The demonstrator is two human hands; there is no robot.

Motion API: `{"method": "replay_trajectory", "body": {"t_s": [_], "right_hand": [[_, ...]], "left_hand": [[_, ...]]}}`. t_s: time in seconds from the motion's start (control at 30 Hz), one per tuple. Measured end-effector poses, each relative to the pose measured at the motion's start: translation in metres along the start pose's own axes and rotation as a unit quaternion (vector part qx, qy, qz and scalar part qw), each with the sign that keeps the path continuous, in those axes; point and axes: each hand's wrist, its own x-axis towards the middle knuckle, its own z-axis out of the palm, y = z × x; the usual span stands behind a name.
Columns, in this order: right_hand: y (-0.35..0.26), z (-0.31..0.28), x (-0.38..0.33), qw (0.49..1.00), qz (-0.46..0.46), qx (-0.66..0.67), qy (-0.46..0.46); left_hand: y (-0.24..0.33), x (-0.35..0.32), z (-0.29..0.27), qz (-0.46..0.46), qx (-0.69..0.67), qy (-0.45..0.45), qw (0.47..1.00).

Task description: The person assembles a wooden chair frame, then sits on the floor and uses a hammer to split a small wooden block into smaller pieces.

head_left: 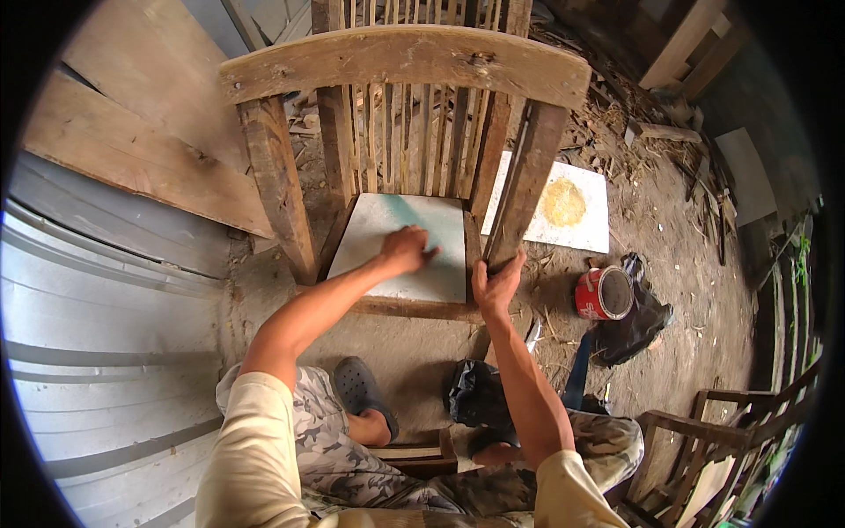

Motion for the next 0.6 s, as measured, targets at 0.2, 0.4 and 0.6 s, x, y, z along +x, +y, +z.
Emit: {"method": "replay_trajectory", "body": {"t_s": [0.2,0.4,0.6], "right_hand": [[-0.028,0.004,0.018,1.0,-0.007,-0.018,-0.017],[-0.031,0.007,0.03,0.999,0.004,-0.01,-0.042],[-0.036,0.002,0.039,0.996,0.029,0.016,-0.08]], "left_hand": [[0.048,-0.082,-0.001,0.073,0.057,-0.035,0.995],[0.046,-0.093,0.0,0.108,0.135,0.033,0.984],[0.044,-0.089,-0.003,0.112,0.116,0.063,0.985]]}}
